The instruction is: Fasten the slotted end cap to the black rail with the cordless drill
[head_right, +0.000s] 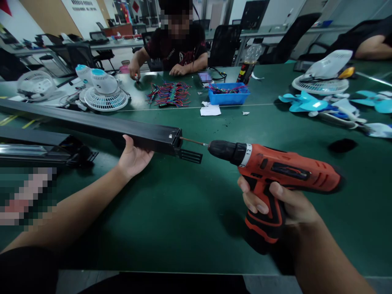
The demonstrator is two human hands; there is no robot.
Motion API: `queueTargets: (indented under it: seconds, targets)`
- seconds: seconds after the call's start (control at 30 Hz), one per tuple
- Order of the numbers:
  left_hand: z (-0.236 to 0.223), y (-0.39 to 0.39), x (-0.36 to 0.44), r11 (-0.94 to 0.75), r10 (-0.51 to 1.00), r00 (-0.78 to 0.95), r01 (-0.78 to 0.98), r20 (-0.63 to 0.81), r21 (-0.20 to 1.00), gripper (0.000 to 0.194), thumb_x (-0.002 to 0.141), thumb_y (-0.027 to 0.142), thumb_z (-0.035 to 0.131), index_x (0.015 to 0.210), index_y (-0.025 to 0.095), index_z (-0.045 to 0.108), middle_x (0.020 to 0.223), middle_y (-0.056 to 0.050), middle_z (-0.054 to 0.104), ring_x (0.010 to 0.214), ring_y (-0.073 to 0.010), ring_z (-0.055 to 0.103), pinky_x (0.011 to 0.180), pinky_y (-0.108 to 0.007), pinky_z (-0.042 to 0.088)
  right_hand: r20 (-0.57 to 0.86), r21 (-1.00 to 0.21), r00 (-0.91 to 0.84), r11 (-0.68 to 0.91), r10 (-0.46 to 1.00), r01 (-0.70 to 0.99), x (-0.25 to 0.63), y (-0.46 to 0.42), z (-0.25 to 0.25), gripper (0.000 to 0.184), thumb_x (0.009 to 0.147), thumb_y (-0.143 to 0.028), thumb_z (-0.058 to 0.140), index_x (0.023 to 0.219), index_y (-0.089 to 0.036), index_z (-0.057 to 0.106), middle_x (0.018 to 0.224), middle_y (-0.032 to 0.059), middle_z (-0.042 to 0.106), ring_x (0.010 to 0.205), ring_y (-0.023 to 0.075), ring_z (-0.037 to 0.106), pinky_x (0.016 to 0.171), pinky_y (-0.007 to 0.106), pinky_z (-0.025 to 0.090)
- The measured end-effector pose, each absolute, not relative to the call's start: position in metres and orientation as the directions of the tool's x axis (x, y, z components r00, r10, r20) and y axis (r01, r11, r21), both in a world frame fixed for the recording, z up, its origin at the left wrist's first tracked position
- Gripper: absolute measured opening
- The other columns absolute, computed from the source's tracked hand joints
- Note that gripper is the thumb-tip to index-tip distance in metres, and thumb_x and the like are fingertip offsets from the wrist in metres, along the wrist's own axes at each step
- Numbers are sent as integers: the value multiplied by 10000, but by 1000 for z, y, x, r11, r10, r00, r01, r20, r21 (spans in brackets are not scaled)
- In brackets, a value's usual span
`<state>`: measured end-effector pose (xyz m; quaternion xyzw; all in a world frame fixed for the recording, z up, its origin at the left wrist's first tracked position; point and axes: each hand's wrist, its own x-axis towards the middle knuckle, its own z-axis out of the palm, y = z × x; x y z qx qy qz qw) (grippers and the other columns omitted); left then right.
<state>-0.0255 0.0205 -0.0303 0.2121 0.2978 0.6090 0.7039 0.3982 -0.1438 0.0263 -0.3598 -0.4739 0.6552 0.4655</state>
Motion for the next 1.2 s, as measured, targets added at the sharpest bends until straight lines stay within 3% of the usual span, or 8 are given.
queueTargets:
  seconds: [0.23,0.5,0.73,0.93,1.1,1.2]
  targets:
    - [-26,18,-23,159,983,48,-702,-177,694,737,1227,860,693,1647,269,825,1468,-121,958,1621,-321,821,1389,-437,666,-67,-958,-282,-141,957,-249,399,-145,26,529,996,-804,976,1048,-279,926,603,-34,530,506,159,335,451,319,395]
    - [-36,24,-33,195,980,138,-775,-141,601,745,1245,830,687,1795,329,735,1422,-91,967,1438,-316,912,1347,-477,703,-63,-953,-247,-132,967,-272,403,-146,19,493,983,-763,1010,1082,-292,902,706,-35,584,501,116,272,483,324,472]
    - [-31,20,-27,165,985,99,-764,-140,624,734,1238,832,700,1759,319,765,1399,-85,974,1405,-293,911,1352,-452,690,-65,-962,-255,-129,965,-242,402,-146,22,515,992,-775,997,1029,-268,911,685,-31,571,502,112,267,469,309,462]
    - [-24,17,-23,162,984,69,-735,-166,659,779,1219,859,712,1797,338,754,1411,-68,972,1360,-271,907,1289,-398,707,15,-956,-233,-54,972,-288,399,-144,23,491,995,-724,1029,1200,-283,955,915,27,763,472,87,321,453,317,529]
    - [-25,17,-24,166,984,73,-720,-164,674,826,1206,881,714,1843,355,714,1431,-70,968,1432,-277,885,1308,-402,693,37,-958,-296,-50,955,-283,401,-144,19,521,1054,-770,953,1197,-268,949,791,6,724,472,104,263,438,317,504]
    - [-25,17,-23,165,983,65,-724,-172,670,797,1224,870,687,1805,327,740,1404,-81,969,1455,-295,884,1348,-427,680,17,-956,-278,-66,961,-285,401,-144,20,526,1047,-771,962,1217,-274,947,855,33,789,469,98,259,436,321,482]
